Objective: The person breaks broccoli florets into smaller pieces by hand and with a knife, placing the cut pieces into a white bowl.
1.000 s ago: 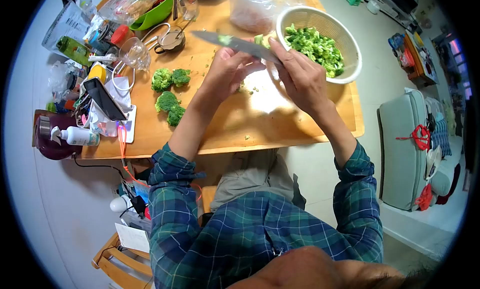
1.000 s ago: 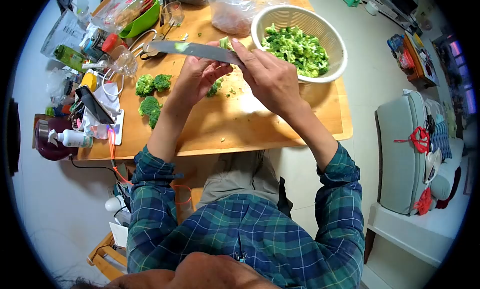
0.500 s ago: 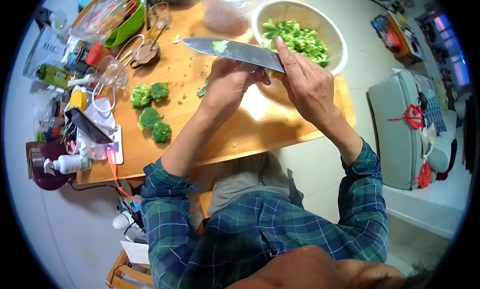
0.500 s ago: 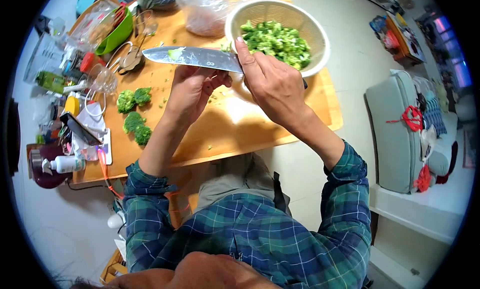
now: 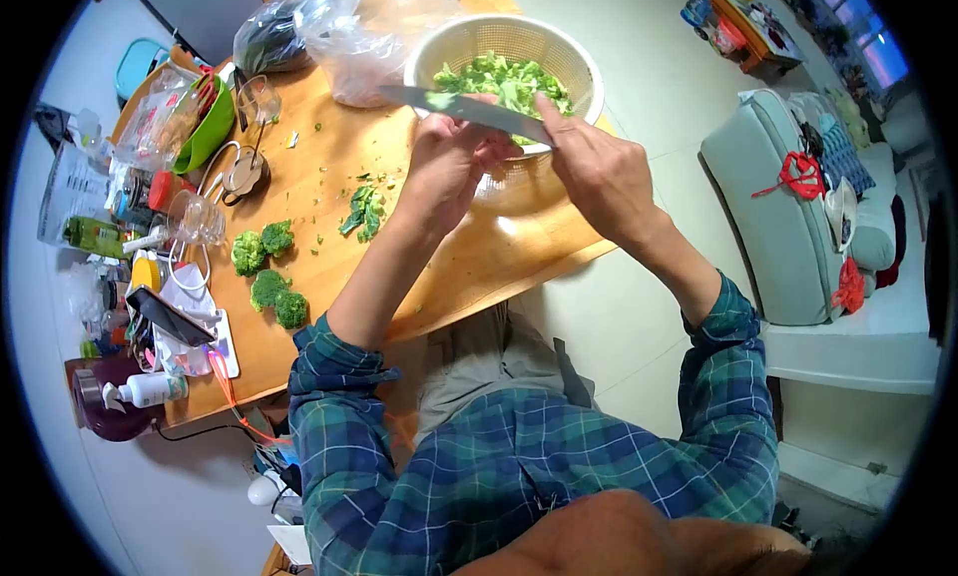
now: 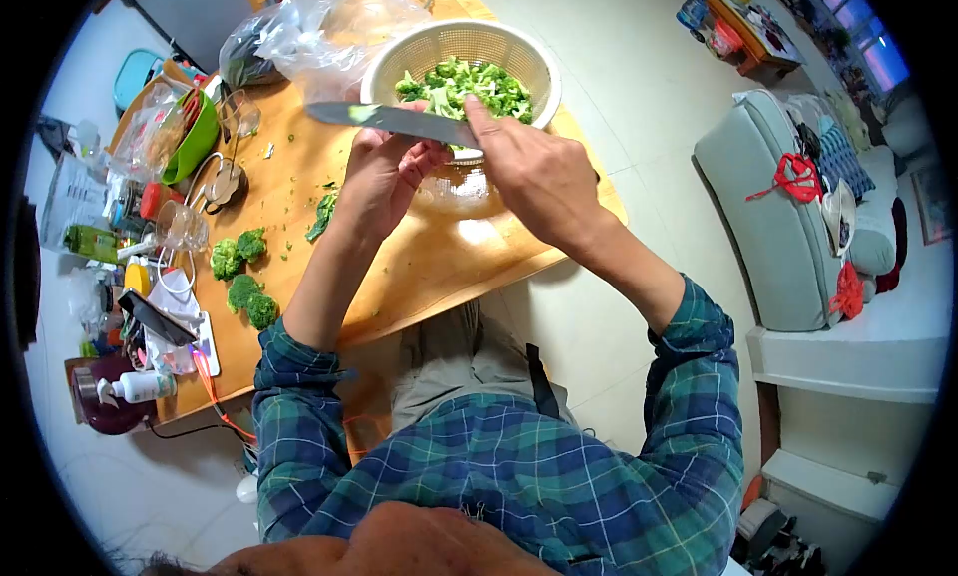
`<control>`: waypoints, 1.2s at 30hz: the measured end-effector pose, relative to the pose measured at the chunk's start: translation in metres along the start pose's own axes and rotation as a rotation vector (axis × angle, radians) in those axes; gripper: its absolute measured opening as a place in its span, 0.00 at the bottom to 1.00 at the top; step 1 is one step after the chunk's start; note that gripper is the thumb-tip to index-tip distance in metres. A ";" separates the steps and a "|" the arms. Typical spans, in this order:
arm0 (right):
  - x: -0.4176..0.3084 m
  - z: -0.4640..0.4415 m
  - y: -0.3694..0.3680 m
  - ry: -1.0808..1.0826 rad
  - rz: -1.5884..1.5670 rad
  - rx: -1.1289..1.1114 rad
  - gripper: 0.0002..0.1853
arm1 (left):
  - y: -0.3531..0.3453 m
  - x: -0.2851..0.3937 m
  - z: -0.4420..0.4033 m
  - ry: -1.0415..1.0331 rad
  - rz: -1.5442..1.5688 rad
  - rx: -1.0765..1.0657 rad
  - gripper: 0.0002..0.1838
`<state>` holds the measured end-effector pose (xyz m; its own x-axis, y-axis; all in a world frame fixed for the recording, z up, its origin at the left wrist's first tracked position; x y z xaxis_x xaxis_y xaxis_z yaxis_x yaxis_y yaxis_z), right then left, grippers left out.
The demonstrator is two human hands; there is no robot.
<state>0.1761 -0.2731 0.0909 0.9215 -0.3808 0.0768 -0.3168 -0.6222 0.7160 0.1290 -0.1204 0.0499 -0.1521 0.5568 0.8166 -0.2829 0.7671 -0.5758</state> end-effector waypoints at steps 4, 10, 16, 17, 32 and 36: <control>-0.004 -0.006 0.000 0.034 0.006 0.020 0.26 | -0.001 -0.003 0.000 -0.077 0.033 -0.054 0.10; 0.013 0.003 -0.007 0.035 0.043 -0.016 0.26 | -0.004 -0.002 0.002 -0.037 0.063 -0.003 0.08; 0.023 0.015 -0.015 -0.051 0.068 -0.101 0.30 | 0.002 -0.010 -0.003 0.054 0.043 -0.039 0.06; 0.028 0.018 -0.015 -0.051 0.068 -0.100 0.30 | 0.000 -0.004 -0.003 0.074 0.073 -0.035 0.07; -0.006 -0.009 -0.003 -0.004 -0.075 -0.042 0.29 | -0.001 0.004 -0.002 -0.021 0.032 -0.027 0.13; -0.006 -0.010 -0.005 0.028 -0.044 -0.015 0.29 | 0.001 0.006 0.000 -0.016 0.021 -0.029 0.13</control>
<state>0.1744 -0.2607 0.0940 0.9405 -0.3336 0.0640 -0.2723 -0.6276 0.7294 0.1278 -0.1160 0.0542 -0.1728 0.5678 0.8048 -0.2517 0.7645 -0.5934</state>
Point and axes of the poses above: each hand's wrist, its own z-axis away from the middle knuckle, its own y-axis out of the back of the hand, x = y × z, the point moved 4 cm from there along -z, towards the middle knuckle, and after that the axes turned 5 degrees about x, right-handed, at the moved point
